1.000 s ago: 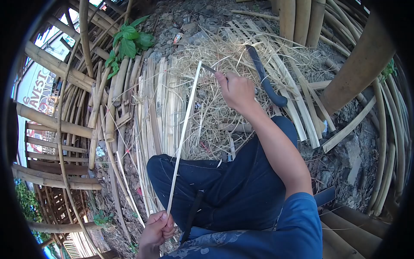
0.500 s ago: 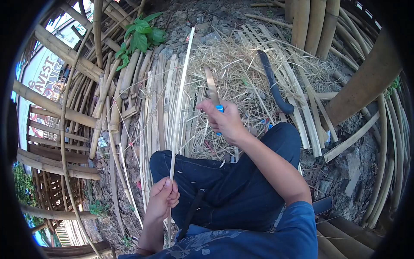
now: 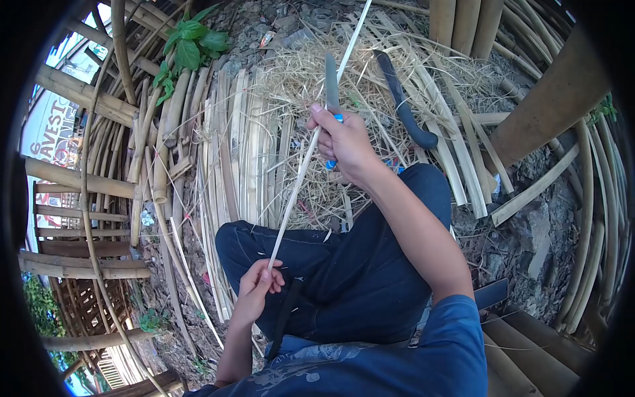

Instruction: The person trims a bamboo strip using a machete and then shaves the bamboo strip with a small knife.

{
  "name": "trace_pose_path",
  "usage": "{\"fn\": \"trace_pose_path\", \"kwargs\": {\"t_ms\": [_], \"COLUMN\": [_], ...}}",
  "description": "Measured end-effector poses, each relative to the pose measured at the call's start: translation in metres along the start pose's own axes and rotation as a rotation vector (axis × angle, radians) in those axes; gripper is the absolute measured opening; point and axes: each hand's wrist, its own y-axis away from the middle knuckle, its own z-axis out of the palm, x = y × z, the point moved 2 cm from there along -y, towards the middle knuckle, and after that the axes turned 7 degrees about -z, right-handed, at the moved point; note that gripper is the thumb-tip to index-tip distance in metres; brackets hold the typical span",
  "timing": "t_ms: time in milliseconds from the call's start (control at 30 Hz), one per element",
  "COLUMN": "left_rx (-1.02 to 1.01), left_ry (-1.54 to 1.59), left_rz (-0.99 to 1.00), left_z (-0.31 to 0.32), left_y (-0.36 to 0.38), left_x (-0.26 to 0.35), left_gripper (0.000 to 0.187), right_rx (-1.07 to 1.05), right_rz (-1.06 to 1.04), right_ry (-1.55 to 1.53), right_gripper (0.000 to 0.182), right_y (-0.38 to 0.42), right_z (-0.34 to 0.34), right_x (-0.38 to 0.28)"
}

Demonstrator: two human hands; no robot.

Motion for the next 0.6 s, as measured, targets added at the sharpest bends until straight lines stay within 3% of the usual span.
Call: {"fn": "trace_pose_path", "kwargs": {"t_ms": [167,233,300,367,433,467,533,600], "left_rx": [0.098,0.138,0.186,0.212,0.166,0.143,0.112,0.086], "left_ry": [-0.011,0.018,0.056,0.099,0.213,0.284,0.365,0.445], "left_rz": [0.022,0.038,-0.028,0.005,-0.010,-0.007,-0.029,-0.059], "left_z": [-0.004,-0.004,-0.006,-0.005,-0.003,-0.003,-0.003,-0.004], "left_y": [0.001,-0.005,-0.011,-0.018,-0.023,-0.026,-0.028,-0.028], "left_x": [0.005,0.018,0.032,0.045,0.058,0.061,0.065,0.065], "left_gripper": [0.024,0.021,0.020,0.018,0.019,0.017,0.016,0.014], "right_rx": [0.068,0.244,0.239,0.054,-0.214,-0.221,-0.485,-0.508], "right_rz": [-0.055,-0.140,-0.207,-0.410,-0.618,-0.621,-0.567,-0.616], "right_ry": [0.239,0.397,0.547,0.851,0.938,0.938,0.941,0.989], "right_gripper": [0.043,0.045,0.047,0.046,0.043,0.043,0.041,0.043], "right_y": [0.002,0.012,0.025,0.042,0.058,0.064,0.074,0.081], "right_z": [0.009,0.011,0.019,0.040,0.058,0.060,0.064,0.066], "right_x": [0.004,0.015,0.029,0.037,0.044,0.051,0.068,0.072]}}
